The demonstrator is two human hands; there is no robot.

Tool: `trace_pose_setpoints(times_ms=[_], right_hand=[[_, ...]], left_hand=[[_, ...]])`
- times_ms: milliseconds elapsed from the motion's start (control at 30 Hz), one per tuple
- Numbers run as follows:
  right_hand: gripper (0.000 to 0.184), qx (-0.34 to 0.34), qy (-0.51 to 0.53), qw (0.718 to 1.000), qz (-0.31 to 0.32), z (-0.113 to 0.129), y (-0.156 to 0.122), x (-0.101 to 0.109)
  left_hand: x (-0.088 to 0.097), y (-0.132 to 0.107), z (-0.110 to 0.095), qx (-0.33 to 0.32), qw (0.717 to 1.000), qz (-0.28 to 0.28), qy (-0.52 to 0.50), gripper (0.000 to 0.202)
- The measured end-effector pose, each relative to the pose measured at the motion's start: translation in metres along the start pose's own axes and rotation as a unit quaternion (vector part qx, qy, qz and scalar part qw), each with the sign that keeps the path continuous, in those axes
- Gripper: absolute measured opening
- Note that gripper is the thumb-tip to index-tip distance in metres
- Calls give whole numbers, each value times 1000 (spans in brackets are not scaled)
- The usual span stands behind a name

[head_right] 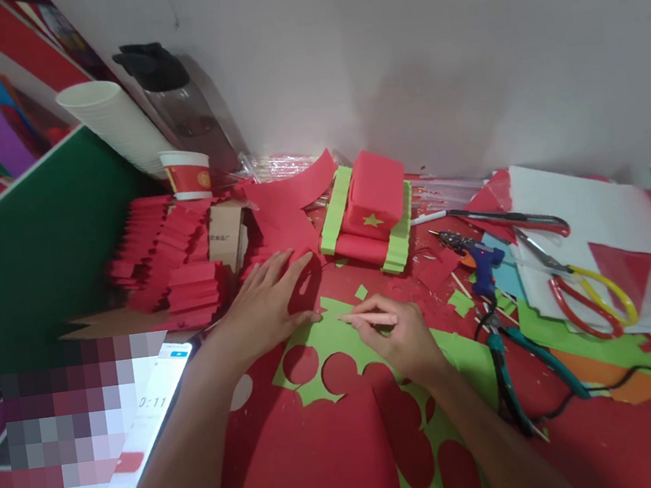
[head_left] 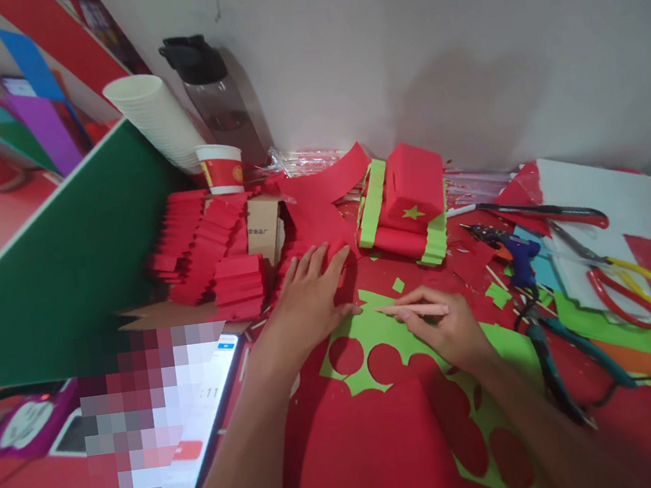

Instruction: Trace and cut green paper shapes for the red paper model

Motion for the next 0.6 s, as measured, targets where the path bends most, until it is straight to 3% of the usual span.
trace_pose_setpoints(times_ms=[100, 267, 433, 600], right_hand=[[18, -1, 1, 1000, -17, -1, -1, 2], [16, 0, 32, 999, 8, -5, 0, -1], [20, -18, 137, 988, -66, -15, -1, 8], [16, -16, 104, 994, -29, -10, -3, 2]], left_hand=[[-1, 0, 0, 1, 1000, 5, -1, 81], [-1, 1, 1, 2, 1000, 6, -3, 79], [0, 0, 0, 6, 1000, 8, 4, 80], [0, 0, 1, 1, 1000, 6, 6, 78]])
Point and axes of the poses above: each hand's wrist, its own y-axis towards the middle knuckle, its own x-axis out of the back of the hand, z = x × y, the point moved 5 cm from there along y, towards the middle knuckle, and after that the axes turned 13 degrees about z, right-handed, at the moved point
